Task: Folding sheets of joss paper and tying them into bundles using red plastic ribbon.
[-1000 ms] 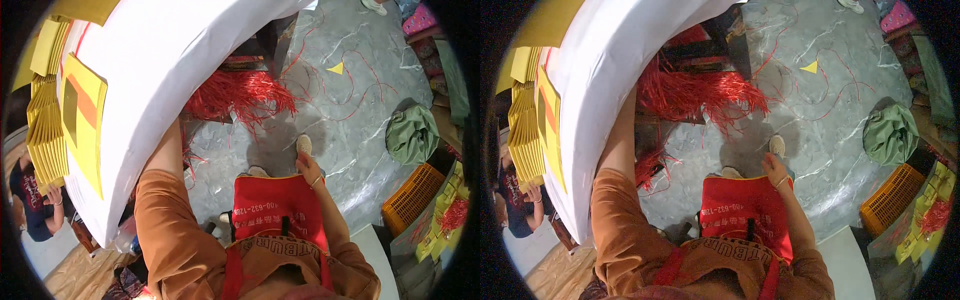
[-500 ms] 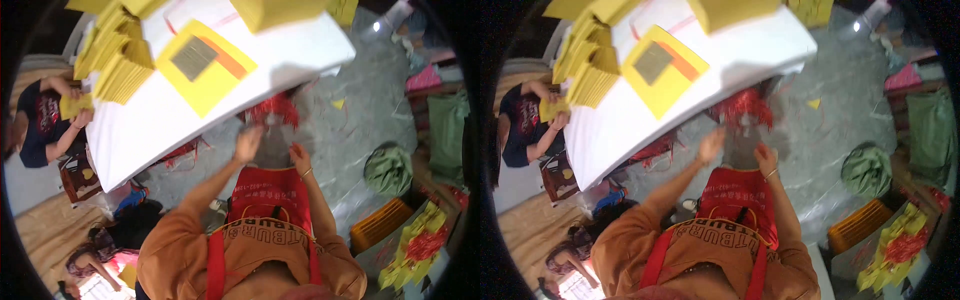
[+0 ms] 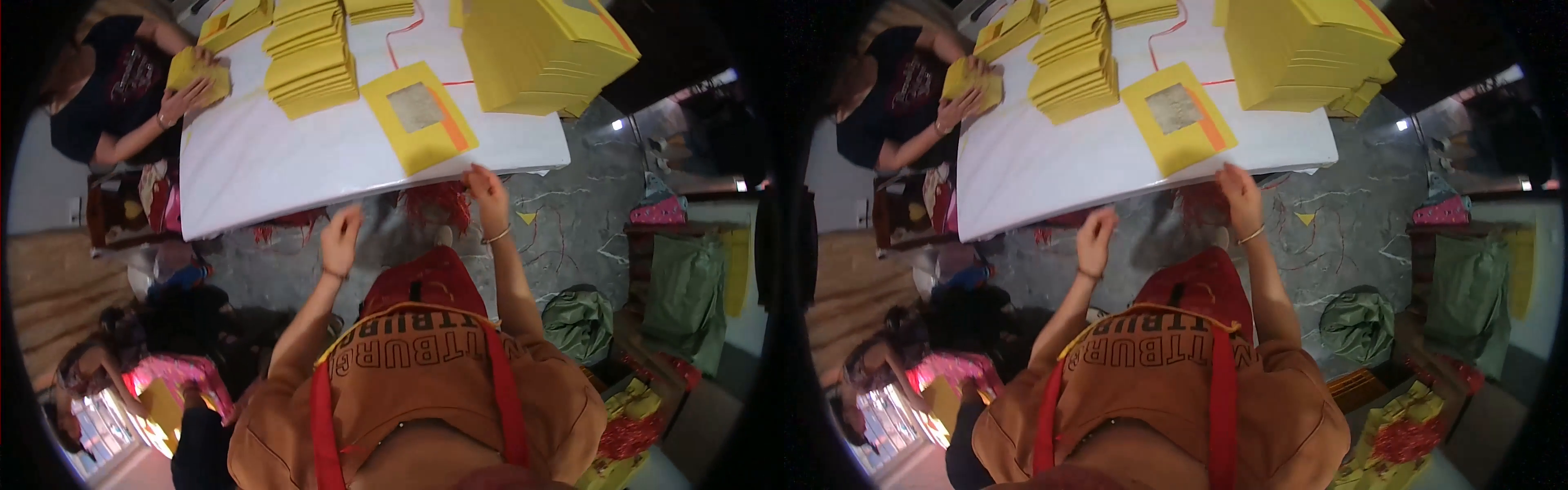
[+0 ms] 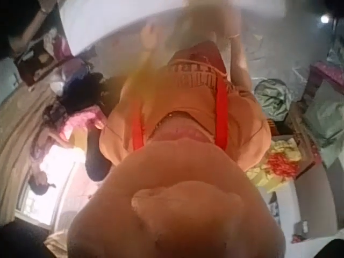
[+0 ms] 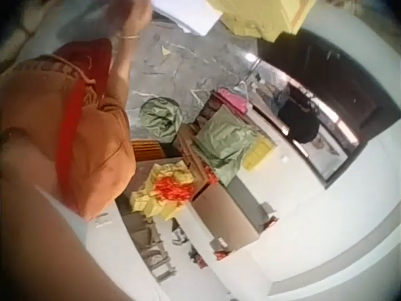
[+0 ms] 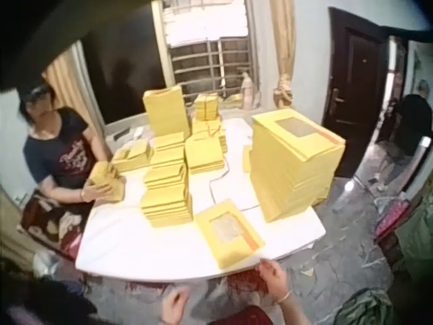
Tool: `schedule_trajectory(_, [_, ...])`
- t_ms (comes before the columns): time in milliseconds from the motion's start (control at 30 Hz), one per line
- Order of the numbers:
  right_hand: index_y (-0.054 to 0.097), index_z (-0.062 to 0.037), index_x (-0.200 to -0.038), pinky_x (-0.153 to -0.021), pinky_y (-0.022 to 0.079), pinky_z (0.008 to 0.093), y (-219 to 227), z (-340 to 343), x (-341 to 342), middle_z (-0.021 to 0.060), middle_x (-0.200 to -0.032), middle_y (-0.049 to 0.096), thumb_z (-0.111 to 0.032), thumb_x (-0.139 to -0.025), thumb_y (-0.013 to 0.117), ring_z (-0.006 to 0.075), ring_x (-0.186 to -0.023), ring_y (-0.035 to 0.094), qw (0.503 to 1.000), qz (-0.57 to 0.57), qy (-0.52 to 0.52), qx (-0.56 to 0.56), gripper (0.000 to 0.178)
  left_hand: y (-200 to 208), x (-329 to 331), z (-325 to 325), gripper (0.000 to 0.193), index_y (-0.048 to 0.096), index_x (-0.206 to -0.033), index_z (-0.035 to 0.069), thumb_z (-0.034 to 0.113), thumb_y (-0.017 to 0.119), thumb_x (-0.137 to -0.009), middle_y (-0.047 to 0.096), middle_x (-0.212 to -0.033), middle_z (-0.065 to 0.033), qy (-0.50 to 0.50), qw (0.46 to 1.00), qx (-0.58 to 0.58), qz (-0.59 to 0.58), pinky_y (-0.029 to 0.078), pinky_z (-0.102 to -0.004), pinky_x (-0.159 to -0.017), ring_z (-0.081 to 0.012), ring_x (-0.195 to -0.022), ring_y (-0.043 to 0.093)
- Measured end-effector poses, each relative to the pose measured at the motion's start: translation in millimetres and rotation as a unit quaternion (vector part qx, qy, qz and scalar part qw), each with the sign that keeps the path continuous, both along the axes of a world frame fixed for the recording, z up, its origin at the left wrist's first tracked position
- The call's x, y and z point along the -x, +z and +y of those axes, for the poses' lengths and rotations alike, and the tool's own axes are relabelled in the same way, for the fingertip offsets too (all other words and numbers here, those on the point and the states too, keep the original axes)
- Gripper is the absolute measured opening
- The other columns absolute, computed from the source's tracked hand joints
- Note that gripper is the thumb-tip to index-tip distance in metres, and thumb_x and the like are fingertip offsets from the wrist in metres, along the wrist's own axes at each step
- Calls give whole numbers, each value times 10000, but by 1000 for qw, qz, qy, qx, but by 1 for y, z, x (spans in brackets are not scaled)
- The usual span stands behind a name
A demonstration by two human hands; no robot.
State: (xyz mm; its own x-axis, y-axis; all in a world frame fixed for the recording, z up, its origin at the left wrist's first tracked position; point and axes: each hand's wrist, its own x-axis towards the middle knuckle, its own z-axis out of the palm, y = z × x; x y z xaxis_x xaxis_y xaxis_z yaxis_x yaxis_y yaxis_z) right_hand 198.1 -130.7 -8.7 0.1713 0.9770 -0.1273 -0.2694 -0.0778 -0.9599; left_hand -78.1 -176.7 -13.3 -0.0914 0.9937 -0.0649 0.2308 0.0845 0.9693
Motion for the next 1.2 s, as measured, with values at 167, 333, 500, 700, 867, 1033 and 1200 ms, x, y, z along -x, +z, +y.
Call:
schedule_trajectory(167, [523,8,-1086,-815,415,255,-2,59,-27,114,-1054,557,-118,-816,572,159,-968,516,989,-146,11,4,301,25,-62,73,241,587,-1008,56,118,573,-776,567,-942,-90,5,998,-55,4,429,-275,-734,-175,-844,547])
schedule_trajectory(333, [504,-8,-1117,-844,410,311,-25,113,-35,178,-1122,493,-190,-760,603,259,-1005,501,888,-431,58,-148,413,17,-95,100,384,540,-1093,101,219,591,-732,472,-1131,-129,-56,934,-142,323,293,-414,-888,-314,-1106,369])
schedule_trajectory(500, [487,-13,-1136,-794,430,337,-12,138,-24,192,-1125,485,-238,-731,618,273,-931,521,896,-430,106,-34,481,-2,-99,105,525,464,-1197,135,292,616,-720,343,-1276,-192,-36,873,-149,462,224,-465,-921,-355,-1174,297])
schedule_trajectory(700, [465,-11,-1151,-728,454,333,-30,167,-22,162,-1002,560,-276,-709,645,253,-768,566,921,-382,69,40,546,-1,-91,112,542,470,-1183,115,335,620,-711,327,-1269,-206,-90,856,-159,484,230,-500,-897,-336,-1166,304])
schedule_trajectory(867, [470,-33,-1132,-738,460,318,-38,173,-16,151,-917,609,-293,-685,675,233,-827,592,910,-378,160,65,556,5,-77,123,542,475,-1148,96,355,625,-696,348,-1230,-192,-154,864,-168,449,235,-507,-868,-333,-1124,316])
schedule_trajectory(1033, [450,-17,-1095,-751,464,302,-26,158,-10,113,-955,596,-165,-710,661,197,-864,585,959,-190,135,164,463,23,-63,139,577,452,-1160,91,355,637,-680,366,-1214,-170,-229,867,-197,398,221,-480,-884,-322,-1122,318])
schedule_trajectory(1200, [402,18,-1125,-744,473,298,-2,139,3,82,-996,556,-130,-780,586,200,-847,575,972,12,68,226,418,34,-67,150,409,493,-1126,107,208,583,-740,498,-1060,-52,-290,782,-312,455,347,-385,-780,-229,-961,469])
